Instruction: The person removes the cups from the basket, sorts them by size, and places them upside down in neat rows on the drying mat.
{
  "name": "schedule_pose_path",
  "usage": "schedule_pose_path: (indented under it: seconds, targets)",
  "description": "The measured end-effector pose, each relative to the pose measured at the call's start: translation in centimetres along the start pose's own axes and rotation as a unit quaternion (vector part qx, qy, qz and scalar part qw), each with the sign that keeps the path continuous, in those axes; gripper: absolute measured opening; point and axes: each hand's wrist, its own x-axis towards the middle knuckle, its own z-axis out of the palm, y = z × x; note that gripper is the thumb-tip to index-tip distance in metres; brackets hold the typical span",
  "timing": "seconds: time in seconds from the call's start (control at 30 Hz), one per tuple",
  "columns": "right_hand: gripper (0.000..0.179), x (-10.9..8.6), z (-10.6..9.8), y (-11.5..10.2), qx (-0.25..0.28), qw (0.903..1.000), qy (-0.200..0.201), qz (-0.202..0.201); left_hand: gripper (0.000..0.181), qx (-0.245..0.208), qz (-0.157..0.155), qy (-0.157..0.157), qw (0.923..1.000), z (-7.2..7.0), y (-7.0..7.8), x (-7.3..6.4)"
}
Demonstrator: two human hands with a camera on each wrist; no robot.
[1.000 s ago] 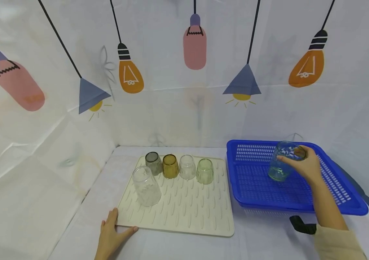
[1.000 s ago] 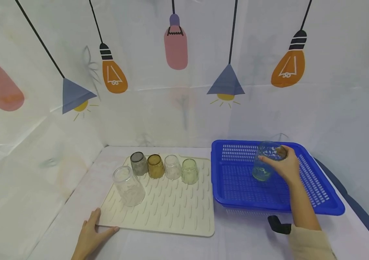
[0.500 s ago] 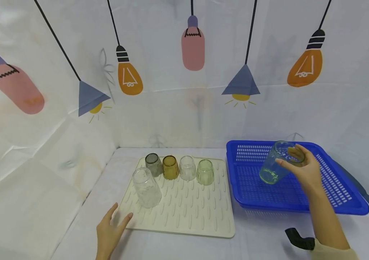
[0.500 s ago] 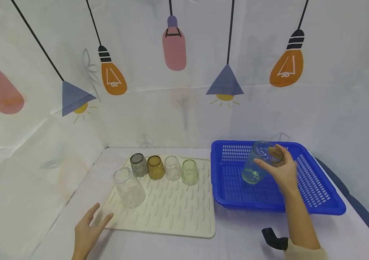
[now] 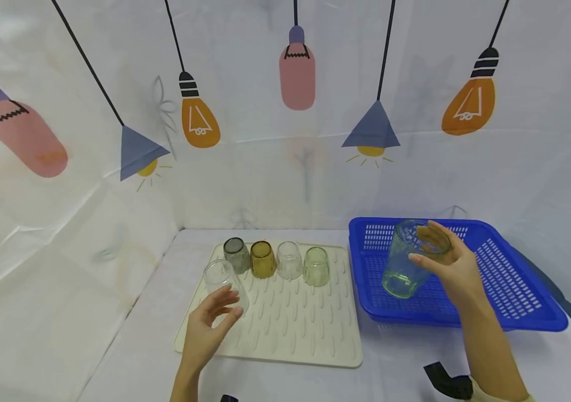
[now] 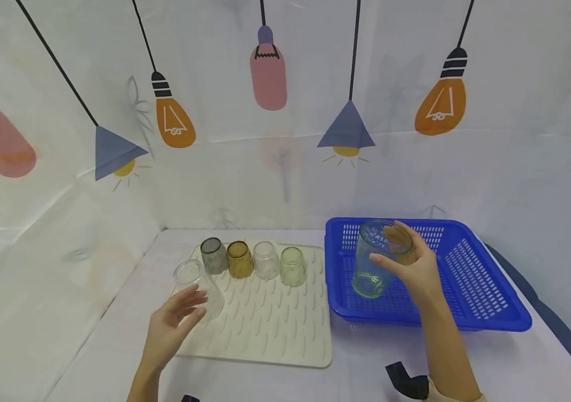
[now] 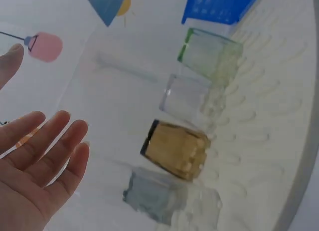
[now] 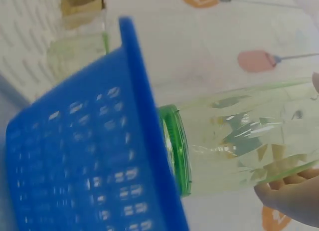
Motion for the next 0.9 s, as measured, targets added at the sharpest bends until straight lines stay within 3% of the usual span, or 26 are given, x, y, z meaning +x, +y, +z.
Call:
schedule_pose_path:
  seconds: [0.27,0.37,0.53,0.7,0.9]
  targets:
    - [0.069,-0.6,3.2,-1.0,0.058,0.9953,-0.064,-0.044,0.049,-0.058,0.069,-0.088,0.9921,3.7,1.3,2.1]
    - [0.071,-0.8,4.7,-1.0,0.062,0.9917,-0.094,-0.062,0.051,-0.073,0.081,-0.112,0.9877,5.0,1.8,2.8]
    - [0.076,-1.0,6.8,-0.8,0.051,0.9878,-0.126,-0.076,0.053,-0.094,0.082,-0.147,0.9812,7.2,2.8,3.7]
    - [0.075,-1.2,8.4,-0.4,0.075,0.9824,-0.152,-0.080,0.056,-0.116,0.076,-0.172,0.9753,8.9,3.7,4.2]
    - [0.072,-1.7,10.0,0.1,0.079,0.9803,-0.158,-0.088,0.062,-0.125,0.068,-0.215,0.9661,10.4,4.5,4.5]
